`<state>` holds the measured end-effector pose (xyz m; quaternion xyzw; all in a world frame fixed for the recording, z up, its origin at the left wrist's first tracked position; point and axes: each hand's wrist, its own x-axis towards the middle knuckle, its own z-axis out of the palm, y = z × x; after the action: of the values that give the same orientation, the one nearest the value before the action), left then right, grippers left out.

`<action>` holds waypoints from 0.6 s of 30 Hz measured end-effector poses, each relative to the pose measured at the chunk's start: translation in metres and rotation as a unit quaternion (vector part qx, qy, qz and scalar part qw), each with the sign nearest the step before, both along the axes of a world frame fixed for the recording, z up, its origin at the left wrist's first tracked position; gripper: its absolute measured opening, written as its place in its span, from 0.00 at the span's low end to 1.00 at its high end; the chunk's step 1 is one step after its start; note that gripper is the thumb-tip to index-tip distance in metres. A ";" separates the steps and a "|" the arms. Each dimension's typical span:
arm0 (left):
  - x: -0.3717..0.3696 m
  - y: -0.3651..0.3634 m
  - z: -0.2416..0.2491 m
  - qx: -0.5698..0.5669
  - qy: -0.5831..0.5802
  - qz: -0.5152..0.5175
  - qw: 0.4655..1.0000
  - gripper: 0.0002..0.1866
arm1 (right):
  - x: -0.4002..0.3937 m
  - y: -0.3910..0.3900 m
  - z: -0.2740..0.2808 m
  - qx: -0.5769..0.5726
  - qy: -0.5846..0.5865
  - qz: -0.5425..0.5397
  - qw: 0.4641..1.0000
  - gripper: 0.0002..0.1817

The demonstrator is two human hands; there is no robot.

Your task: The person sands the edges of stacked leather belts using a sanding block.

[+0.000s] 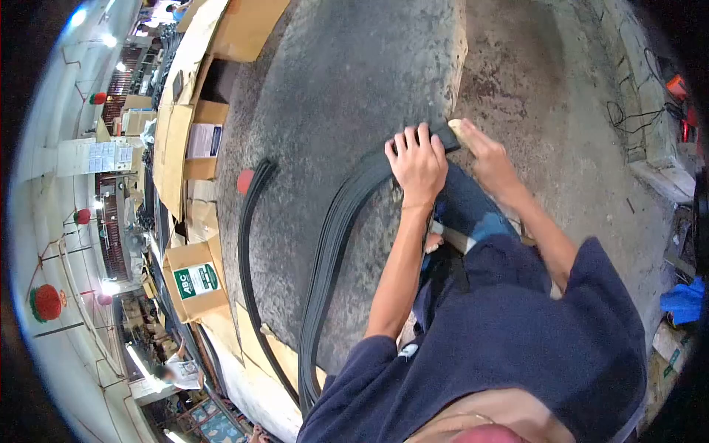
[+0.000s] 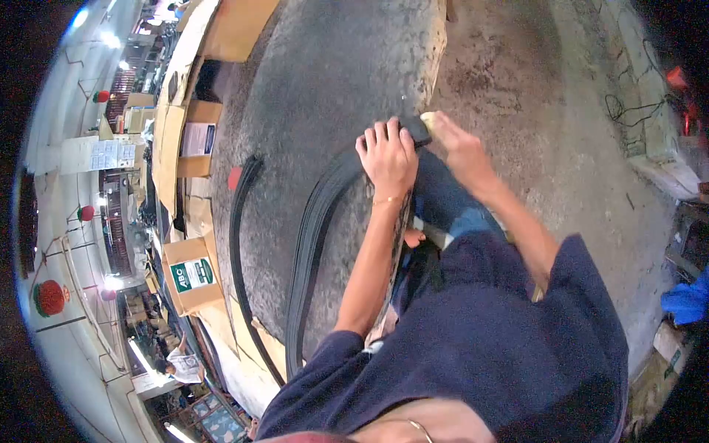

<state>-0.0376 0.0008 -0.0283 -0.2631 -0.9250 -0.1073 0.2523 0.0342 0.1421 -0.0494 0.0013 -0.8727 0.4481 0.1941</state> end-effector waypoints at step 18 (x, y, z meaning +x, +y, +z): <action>-0.003 0.004 0.020 -0.121 -0.126 -0.096 0.980 0.37 | 0.025 0.016 -0.047 -0.078 -0.153 0.002 0.985 0.28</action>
<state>-0.0404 0.0049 -0.0082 -0.3637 -0.9259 -0.0505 0.0887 0.0588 0.1577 -0.0969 -0.0810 -0.8545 0.5100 0.0569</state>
